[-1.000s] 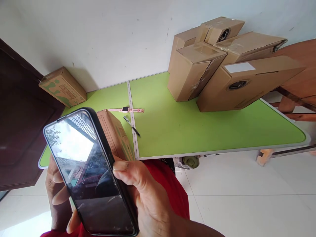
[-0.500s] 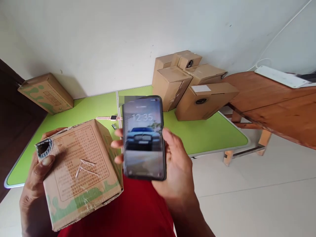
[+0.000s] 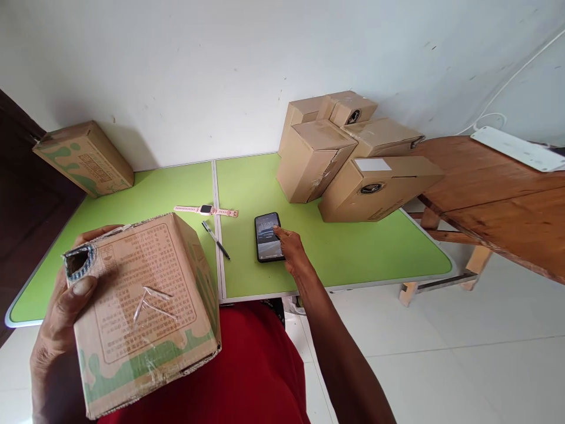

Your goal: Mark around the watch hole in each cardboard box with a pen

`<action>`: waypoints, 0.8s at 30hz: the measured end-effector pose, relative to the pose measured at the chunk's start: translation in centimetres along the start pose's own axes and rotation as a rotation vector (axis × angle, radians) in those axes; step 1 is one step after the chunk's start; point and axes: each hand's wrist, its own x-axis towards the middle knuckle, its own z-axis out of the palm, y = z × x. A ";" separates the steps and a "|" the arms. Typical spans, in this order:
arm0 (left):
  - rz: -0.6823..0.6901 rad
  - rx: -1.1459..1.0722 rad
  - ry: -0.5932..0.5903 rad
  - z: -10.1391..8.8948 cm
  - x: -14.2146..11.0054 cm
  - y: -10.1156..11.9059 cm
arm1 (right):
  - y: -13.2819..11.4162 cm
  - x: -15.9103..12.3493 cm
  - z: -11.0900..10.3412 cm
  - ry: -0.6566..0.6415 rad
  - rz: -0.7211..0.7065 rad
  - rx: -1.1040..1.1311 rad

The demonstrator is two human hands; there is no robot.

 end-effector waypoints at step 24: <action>0.050 -0.093 -0.052 1.2 -0.4 -0.3 | -3.0 -3.1 0.3 0.234 -0.262 -1.098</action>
